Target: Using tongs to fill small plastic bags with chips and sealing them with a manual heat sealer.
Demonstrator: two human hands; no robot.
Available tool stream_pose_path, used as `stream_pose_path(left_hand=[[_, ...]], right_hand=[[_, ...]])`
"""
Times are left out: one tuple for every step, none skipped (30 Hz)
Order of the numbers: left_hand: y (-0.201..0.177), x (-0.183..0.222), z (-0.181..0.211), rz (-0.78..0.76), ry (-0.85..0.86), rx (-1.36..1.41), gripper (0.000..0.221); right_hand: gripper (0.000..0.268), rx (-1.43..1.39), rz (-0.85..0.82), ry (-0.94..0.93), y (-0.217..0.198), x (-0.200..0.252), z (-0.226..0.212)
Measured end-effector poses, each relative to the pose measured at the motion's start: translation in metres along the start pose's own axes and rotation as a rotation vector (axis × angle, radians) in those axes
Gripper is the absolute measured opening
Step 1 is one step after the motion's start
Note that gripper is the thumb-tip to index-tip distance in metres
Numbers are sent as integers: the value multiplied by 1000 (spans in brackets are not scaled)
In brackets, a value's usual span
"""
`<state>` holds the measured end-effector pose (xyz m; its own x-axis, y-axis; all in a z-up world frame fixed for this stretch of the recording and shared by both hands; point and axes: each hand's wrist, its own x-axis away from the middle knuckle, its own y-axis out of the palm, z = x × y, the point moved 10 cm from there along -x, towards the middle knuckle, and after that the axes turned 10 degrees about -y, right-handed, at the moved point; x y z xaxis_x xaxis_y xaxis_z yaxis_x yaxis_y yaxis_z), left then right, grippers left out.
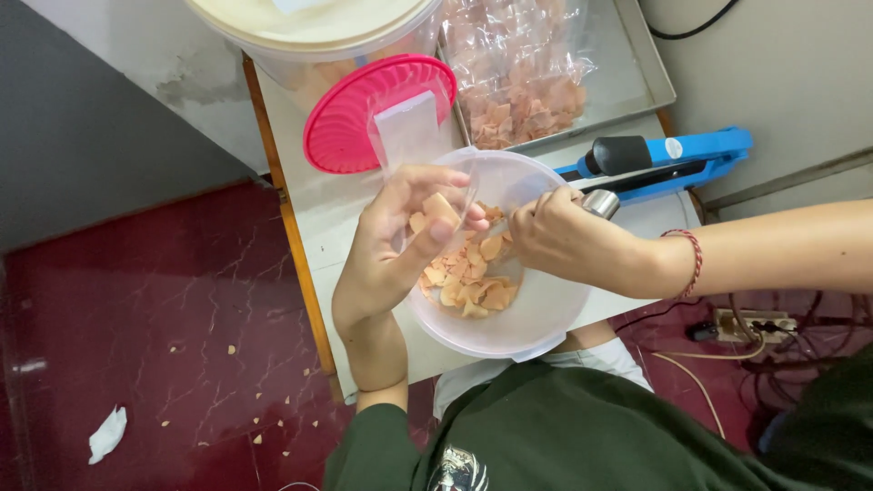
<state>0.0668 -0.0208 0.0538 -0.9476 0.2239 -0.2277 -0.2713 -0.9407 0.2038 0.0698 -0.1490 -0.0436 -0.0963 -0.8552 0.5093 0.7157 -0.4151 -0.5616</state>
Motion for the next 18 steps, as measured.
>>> stream_pose_path(left_hand=[[-1,-1,0,-1,-1,3,37],[-1,-1,0,1,3,-10,37],[-2,-1,1,4,8,-24,36],[-2,-1,0,5,7,-23,36],[-3,-1,-3,10,-16,-12,37],[-3,-1,-5,15,-39,0,38],[-4,-2,-7,17,-43,-1,38],[-4,-2,-8,18,-44,22,37],[-4,-3,-9,18,-44,44,35],[-4,-3,-9,20,-46,43,35],[-4,-4,-9,18,-47,27,36],[-4,-4,-9,17,-48,10,36],[-4,-4,-8,17,-50,10,36],[-4,-5,-7,24,-52,-18,37],[-5,-6,-6,28,-49,-48,37],[-6,-7,-7,26,-48,-49,37],[-6,-6,-4,23,-8,-76,36],[-7,-5,-1,19,32,-104,34]], right_hand=[[34,-2,-2,-1,1,0,0],[34,-14,1,-21,1,-1,-1],[34,-24,6,-40,1,-3,-3],[34,-24,6,-42,3,-4,-5],[29,-14,18,-32,5,-5,-6],[25,-4,29,-22,6,-6,-8],[25,-6,32,-24,8,-7,-9],[26,3,43,-44,9,-9,-12],[27,12,54,-64,11,-10,-14],[27,11,57,-64,10,-9,-13],[29,-15,79,-68,8,-8,-12],[32,-42,100,-72,6,-7,-11],[32,-44,101,-72,3,-3,-8],[34,-30,117,-86,-2,1,-7],[35,-13,131,-97,-7,5,-5],[35,-12,130,-95,-9,9,-2],[24,-6,157,-72,-14,13,2],[31,-2,185,-48,-20,18,6]])
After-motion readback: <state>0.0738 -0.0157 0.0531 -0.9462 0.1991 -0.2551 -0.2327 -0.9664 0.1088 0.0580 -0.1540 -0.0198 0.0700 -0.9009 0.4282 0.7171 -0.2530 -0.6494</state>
